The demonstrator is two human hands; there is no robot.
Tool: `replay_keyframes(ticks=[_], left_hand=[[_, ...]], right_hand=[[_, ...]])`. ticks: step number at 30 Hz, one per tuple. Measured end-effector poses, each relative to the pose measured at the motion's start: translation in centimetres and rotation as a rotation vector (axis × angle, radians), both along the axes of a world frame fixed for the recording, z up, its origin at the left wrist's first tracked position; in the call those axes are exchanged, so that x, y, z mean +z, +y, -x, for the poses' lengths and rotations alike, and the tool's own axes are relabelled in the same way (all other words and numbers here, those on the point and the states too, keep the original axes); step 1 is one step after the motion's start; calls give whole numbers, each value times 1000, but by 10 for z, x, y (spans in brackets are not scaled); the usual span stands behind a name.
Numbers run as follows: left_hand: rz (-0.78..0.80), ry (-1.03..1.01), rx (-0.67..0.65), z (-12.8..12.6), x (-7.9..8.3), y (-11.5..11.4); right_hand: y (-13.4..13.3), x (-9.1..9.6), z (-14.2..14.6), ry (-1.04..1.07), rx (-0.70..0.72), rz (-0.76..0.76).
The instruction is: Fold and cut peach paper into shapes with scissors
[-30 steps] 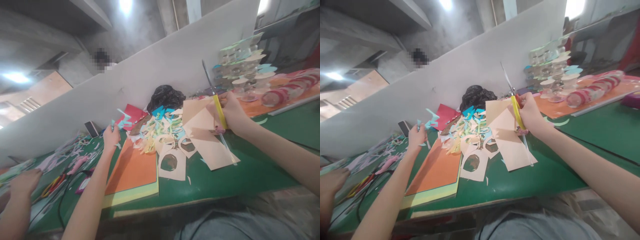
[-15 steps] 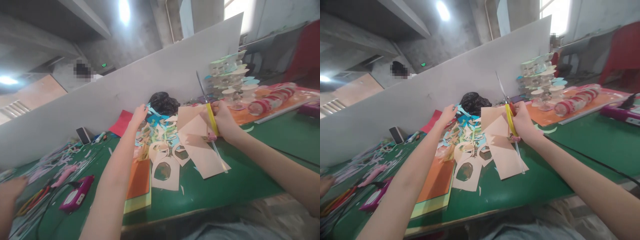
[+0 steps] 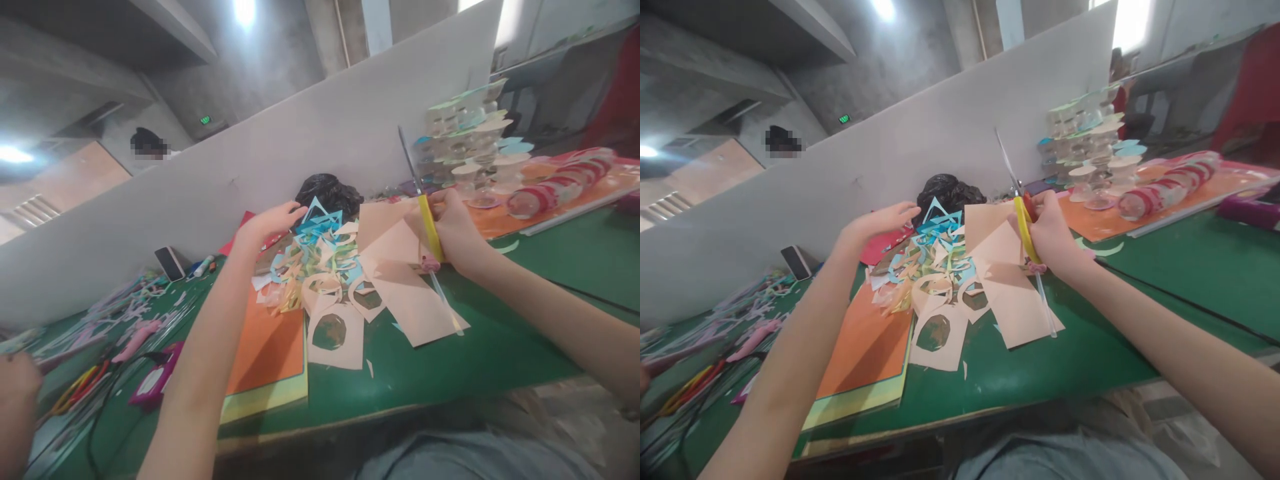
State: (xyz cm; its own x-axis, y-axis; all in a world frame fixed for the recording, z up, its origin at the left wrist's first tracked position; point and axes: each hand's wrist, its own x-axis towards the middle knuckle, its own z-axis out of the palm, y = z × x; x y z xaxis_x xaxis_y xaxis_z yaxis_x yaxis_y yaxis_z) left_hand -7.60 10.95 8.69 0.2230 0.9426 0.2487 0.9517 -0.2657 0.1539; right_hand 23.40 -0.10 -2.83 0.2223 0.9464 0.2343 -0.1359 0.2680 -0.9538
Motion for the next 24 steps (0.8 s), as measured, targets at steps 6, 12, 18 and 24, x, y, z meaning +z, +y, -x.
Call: replay_keyframes(ticks=[6, 12, 18, 24], left_hand=[[109, 93, 67, 31, 5, -100], [162, -13, 87, 65, -79, -157], [126, -82, 108, 75, -120, -141], [29, -157, 46, 78, -126, -133]], right_hand=[[-1, 1, 1, -23, -35, 17], [1, -3, 4, -45, -39, 34], [1, -3, 5, -41, -39, 25], [3, -3, 5, -56, -51, 20]])
